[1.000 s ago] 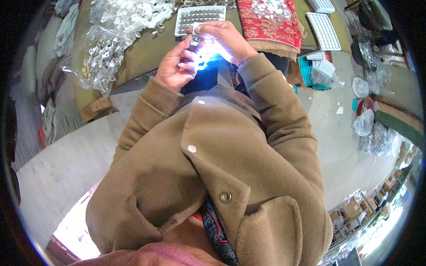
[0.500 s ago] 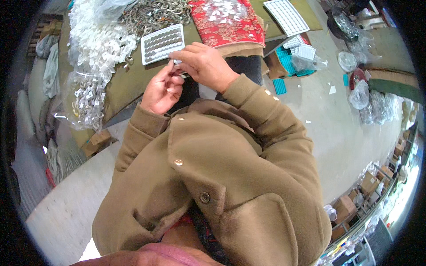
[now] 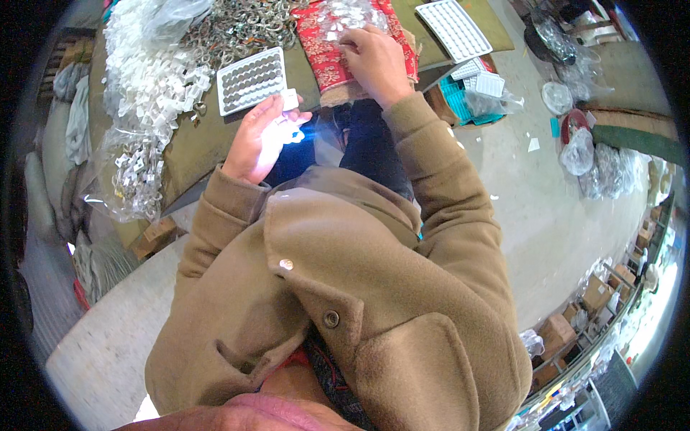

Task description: The person unpacks small white plastic LED modules from a bag and repeatedly inserts metal keyring-style clips into the modules, testing each by pressing a button to light a blue LED. The person places the assembled units on a red cloth on the table.

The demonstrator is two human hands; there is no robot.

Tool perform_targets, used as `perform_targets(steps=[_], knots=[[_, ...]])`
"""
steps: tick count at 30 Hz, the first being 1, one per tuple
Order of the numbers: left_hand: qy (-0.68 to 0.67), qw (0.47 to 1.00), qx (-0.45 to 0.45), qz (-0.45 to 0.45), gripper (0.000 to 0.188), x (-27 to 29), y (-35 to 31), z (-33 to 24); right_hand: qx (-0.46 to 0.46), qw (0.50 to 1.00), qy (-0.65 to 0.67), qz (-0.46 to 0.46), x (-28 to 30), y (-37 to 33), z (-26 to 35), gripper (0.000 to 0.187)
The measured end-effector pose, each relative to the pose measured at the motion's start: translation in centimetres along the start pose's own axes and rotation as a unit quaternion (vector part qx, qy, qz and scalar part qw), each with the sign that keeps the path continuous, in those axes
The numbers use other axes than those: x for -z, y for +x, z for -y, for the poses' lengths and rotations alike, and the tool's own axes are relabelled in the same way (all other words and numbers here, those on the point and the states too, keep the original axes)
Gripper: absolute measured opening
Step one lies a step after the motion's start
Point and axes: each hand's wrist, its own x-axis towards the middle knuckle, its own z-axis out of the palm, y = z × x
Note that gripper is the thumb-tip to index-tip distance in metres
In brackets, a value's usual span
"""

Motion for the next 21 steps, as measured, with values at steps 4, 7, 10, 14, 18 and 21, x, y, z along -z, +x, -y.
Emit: perform_targets(steps=[4,7,10,14,18,21], knots=[[-0.062,0.998,0.021,0.000,0.029,0.0,0.8,0.5,-0.025,0.998,-0.054,-0.005,-1.9,0.5,0.1,0.018],[-0.038,0.998,0.052,0.006,0.030,0.4,0.8,0.7,-0.033,0.994,-0.099,-0.010,-2.4,0.4,0.3,0.018],[-0.063,0.996,0.059,-0.013,0.029,0.3,0.8,1.0,-0.022,0.993,-0.111,-0.019,-2.5,0.1,0.2,0.017],[-0.068,0.996,0.044,-0.025,0.031,-0.1,0.6,1.3,-0.014,0.992,-0.127,-0.018,-2.9,0.1,0.1,0.016],[-0.083,0.995,0.044,-0.028,0.030,0.0,0.2,1.2,-0.035,0.990,-0.121,-0.065,-3.0,0.2,0.2,0.015],[-0.092,0.994,0.047,-0.021,0.032,0.2,0.0,1.1,-0.030,0.996,0.019,-0.081,-2.0,-0.4,0.3,0.012]])
